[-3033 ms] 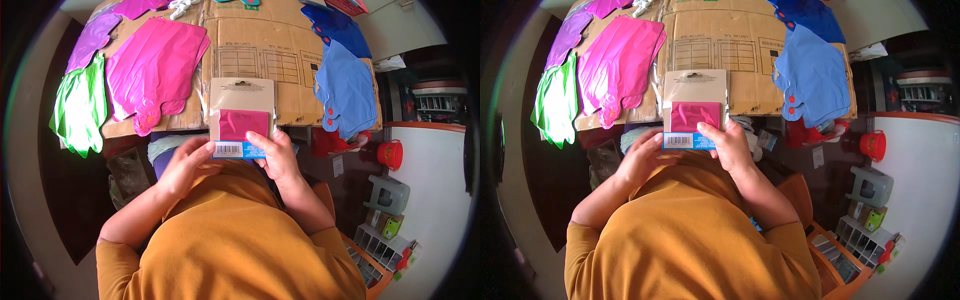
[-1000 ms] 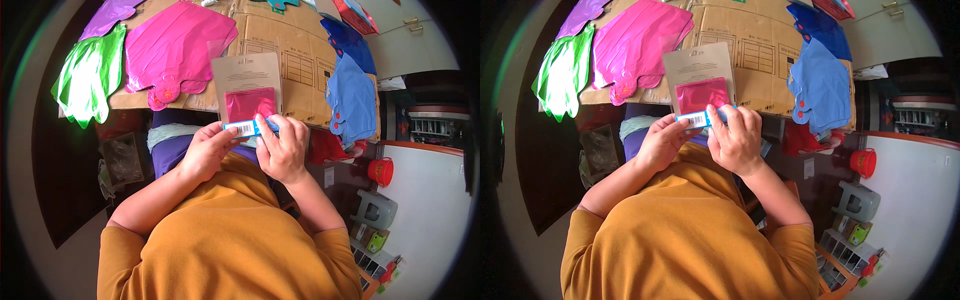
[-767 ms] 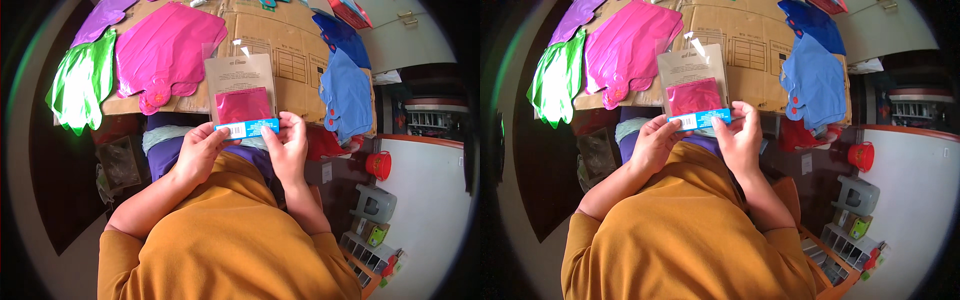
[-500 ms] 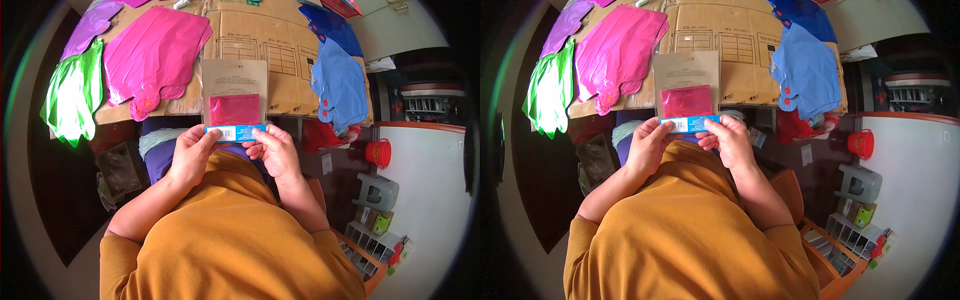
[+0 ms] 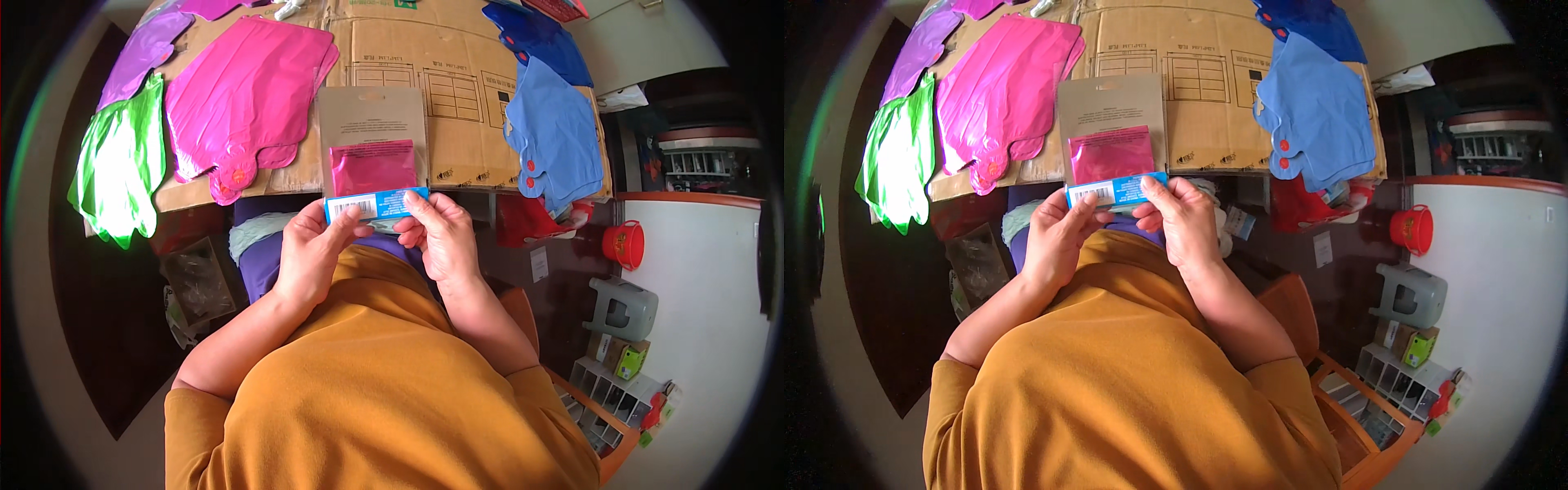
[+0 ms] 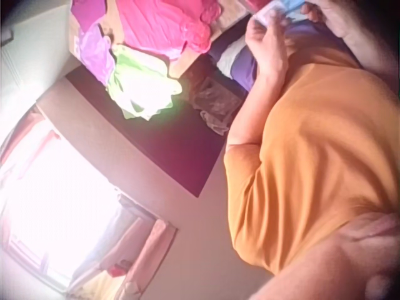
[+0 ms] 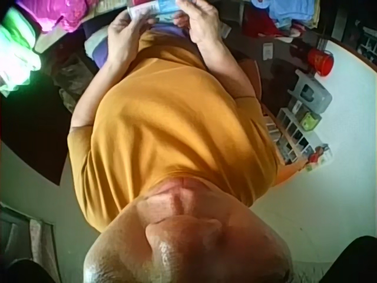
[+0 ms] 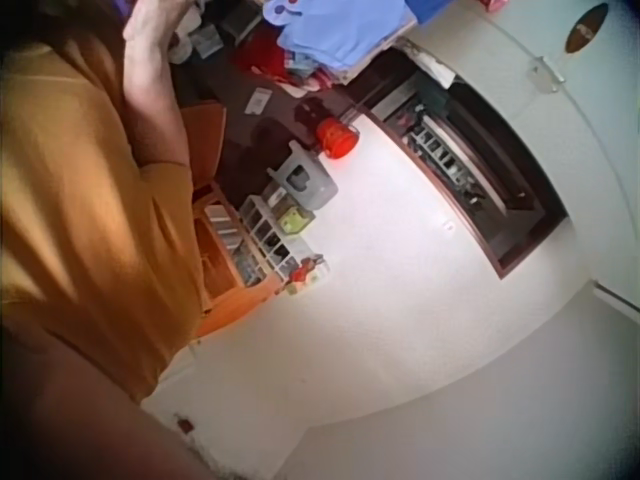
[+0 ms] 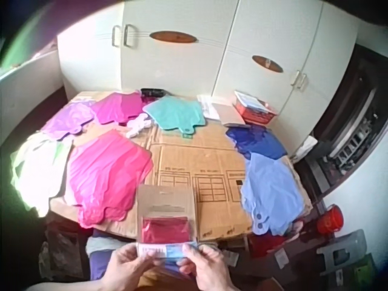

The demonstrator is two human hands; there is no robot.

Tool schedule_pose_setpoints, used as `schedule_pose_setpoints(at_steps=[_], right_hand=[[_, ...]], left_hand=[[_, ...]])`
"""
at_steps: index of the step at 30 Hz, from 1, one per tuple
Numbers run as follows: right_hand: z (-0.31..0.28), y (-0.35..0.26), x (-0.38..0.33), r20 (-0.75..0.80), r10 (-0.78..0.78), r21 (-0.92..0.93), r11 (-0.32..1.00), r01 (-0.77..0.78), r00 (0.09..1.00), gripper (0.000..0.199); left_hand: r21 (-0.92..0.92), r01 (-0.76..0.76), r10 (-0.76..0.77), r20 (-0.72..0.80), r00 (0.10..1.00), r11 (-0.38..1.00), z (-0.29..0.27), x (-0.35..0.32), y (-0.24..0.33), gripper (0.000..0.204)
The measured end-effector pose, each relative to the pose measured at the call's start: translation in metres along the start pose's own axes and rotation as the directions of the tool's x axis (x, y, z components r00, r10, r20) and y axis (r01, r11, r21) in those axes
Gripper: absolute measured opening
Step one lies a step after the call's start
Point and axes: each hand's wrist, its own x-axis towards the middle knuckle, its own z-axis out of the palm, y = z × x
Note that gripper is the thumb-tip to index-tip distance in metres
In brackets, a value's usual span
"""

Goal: Folding and packaging colorful star-shaped foil decorations into plastic sleeves with backing cards.

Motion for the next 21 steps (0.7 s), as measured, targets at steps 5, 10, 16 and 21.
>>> schedule_pose_setpoints(at_steps=[5, 10, 16, 21], right_hand=[[0.001, 0.007, -0.003, 0.066, -0.02, 0.051, 0.999, 0.017, 0.998, 0.018], [0.004, 0.014, -0.004, 0.041, -0.012, 0.095, 0.995, 0.008, 0.999, 0.017], [-0.001, 0.013, 0.0, 0.037, 0.063, 0.079, 0.995, -0.066, 0.997, 0.021], [0.0, 0.009, 0.0, 0.033, -0.022, -0.072, 0.997, 0.024, 0.999, 0.024]], left_hand=[[-0.015, 0.004, -0.003, 0.02, 1.0, 1.0, -0.004, 0.003, -0.004, 0.014], [0.022, -0.047, 0.047, -0.004, 0.999, 0.999, -0.004, 0.002, -0.008, 0.014], [0.069, -0.037, 0.038, -0.015, 0.999, 0.997, -0.005, 0.0, -0.006, 0.014], [0.068, -0.022, 0.026, -0.053, 0.998, 0.997, -0.005, 0.003, -0.004, 0.017]])
